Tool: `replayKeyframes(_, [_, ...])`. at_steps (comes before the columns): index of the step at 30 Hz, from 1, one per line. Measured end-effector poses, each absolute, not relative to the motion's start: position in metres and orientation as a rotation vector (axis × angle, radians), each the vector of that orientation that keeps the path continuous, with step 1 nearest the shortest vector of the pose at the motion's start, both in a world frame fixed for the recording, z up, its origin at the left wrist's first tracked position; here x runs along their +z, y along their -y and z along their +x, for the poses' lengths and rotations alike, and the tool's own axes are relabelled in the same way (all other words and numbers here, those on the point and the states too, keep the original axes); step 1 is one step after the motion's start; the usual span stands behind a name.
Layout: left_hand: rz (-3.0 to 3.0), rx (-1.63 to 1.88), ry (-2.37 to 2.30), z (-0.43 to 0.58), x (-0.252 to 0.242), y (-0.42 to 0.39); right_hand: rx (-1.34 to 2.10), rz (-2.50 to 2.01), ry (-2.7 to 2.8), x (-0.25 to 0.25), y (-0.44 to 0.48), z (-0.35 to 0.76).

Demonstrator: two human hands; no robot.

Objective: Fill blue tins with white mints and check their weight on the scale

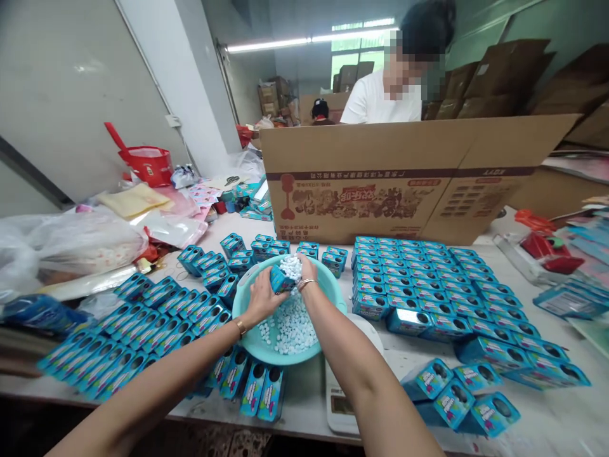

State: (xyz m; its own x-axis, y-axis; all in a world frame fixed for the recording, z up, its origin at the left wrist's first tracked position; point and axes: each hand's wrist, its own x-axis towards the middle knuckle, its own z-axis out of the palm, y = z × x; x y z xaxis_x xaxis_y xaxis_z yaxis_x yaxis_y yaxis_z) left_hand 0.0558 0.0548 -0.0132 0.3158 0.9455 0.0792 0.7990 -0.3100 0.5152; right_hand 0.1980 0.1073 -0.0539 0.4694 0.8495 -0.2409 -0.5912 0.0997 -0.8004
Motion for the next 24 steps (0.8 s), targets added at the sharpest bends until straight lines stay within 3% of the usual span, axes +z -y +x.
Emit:
replayKeyframes(11, [1.992,0.647,-1.461,0.064,-0.011,-0.041,0.958,-1.174,0.316,-0.014,-0.076,0.192])
replayKeyframes(24, [2.05,0.63,-1.371,0.057,-0.006,-0.04,0.913,-1.191,0.442,-0.009,-0.06,0.183])
